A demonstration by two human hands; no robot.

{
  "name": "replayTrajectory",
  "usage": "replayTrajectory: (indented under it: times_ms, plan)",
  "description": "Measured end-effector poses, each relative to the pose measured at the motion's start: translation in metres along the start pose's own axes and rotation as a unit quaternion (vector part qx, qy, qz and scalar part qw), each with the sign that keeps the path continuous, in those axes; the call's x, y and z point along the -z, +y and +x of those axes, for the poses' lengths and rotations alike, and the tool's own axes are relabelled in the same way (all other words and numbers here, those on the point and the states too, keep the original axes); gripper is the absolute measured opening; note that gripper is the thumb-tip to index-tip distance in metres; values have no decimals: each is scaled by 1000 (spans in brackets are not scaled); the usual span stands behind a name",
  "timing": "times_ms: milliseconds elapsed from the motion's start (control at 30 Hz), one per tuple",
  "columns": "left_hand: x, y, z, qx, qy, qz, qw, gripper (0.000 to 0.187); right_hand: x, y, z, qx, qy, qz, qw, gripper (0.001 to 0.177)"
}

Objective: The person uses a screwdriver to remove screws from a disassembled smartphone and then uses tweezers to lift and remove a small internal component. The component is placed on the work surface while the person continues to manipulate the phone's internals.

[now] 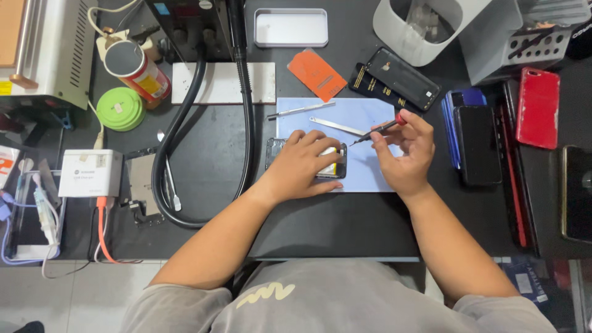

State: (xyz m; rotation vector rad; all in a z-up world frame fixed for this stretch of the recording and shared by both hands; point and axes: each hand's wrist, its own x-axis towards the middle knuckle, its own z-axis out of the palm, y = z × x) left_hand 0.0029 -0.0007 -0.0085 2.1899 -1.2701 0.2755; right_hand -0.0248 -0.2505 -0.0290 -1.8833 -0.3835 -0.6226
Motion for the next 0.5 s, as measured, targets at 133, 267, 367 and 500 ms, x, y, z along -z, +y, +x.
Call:
replayTrajectory:
  times_ms: [133, 267, 367, 500]
  plan:
    - [-1, 3, 1, -10, -17, 11, 1000, 43, -7, 9, -4, 35, -13, -34, 999, 58]
    - [0, 0, 2, 5, -18, -8, 1000, 39, -10, 17, -5, 92, -38, -38, 994, 61]
    - [-1, -1, 3, 8, -29, 0, 1000, 38, -9, 20, -5, 96, -41, -35, 994, 61]
    - [-1, -2, 4, 1, -29, 17, 999, 37, -8, 19, -5, 105, -42, -37, 993, 60]
